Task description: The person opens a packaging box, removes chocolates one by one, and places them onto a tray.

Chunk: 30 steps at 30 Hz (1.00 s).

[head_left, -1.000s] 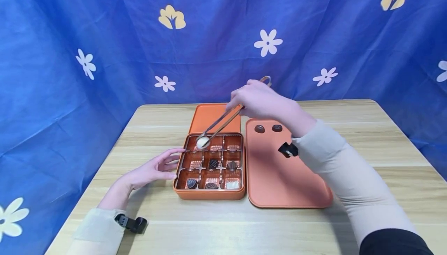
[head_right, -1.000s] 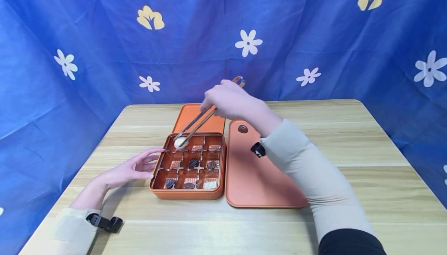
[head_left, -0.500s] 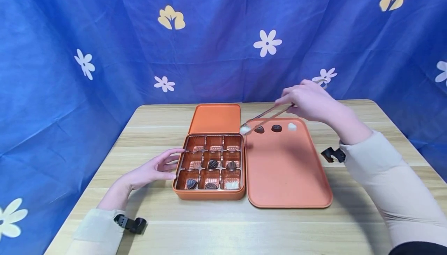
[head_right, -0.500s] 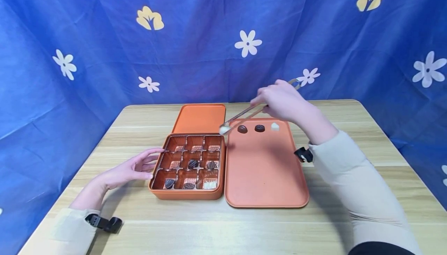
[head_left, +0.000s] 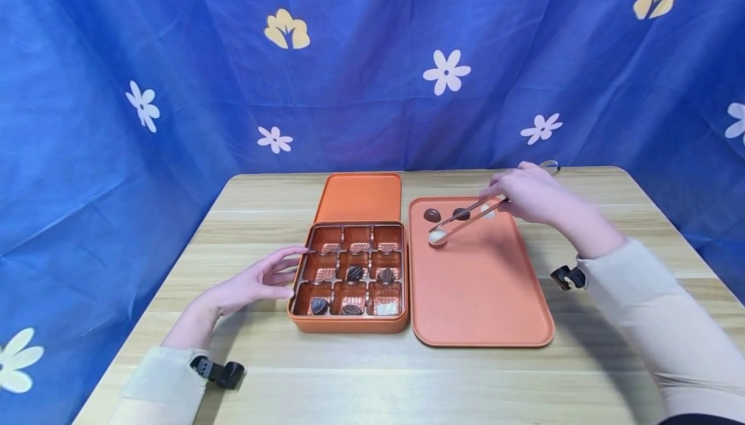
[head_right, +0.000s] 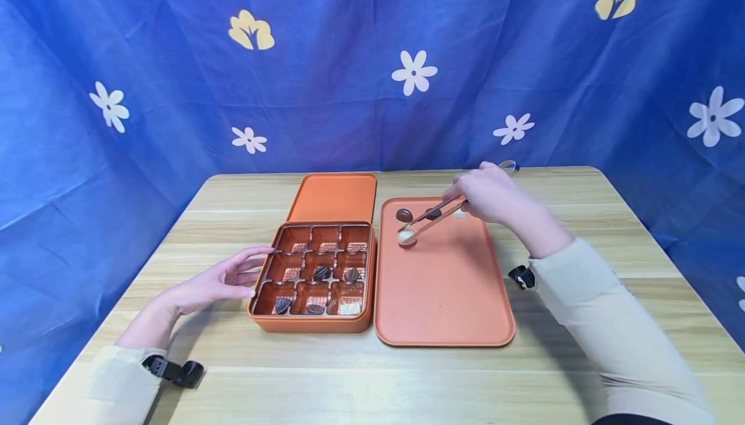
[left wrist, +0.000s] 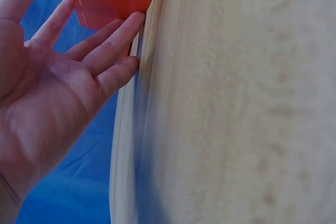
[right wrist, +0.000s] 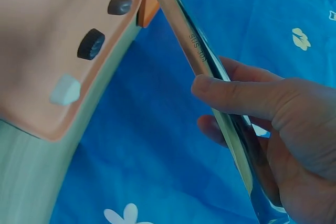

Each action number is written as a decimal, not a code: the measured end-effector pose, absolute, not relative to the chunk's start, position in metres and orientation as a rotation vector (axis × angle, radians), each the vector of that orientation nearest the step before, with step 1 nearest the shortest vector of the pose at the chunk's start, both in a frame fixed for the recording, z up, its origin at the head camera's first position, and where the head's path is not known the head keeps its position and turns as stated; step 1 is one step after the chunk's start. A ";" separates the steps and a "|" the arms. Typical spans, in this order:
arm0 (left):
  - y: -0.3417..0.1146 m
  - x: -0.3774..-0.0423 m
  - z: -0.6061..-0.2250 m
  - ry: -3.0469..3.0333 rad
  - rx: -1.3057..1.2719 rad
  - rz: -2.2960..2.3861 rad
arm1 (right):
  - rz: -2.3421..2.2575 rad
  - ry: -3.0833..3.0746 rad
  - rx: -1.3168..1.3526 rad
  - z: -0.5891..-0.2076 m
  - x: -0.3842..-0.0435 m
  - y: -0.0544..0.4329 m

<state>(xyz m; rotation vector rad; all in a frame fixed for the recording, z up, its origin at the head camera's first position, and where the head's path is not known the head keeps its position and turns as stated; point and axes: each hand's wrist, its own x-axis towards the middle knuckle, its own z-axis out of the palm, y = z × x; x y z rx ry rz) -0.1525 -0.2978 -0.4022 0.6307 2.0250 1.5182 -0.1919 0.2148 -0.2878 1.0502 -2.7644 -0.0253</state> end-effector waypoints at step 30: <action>-0.298 -0.153 -0.406 2.031 0.654 1.519 | 0.012 -2.679 1.114 -0.258 -0.191 0.193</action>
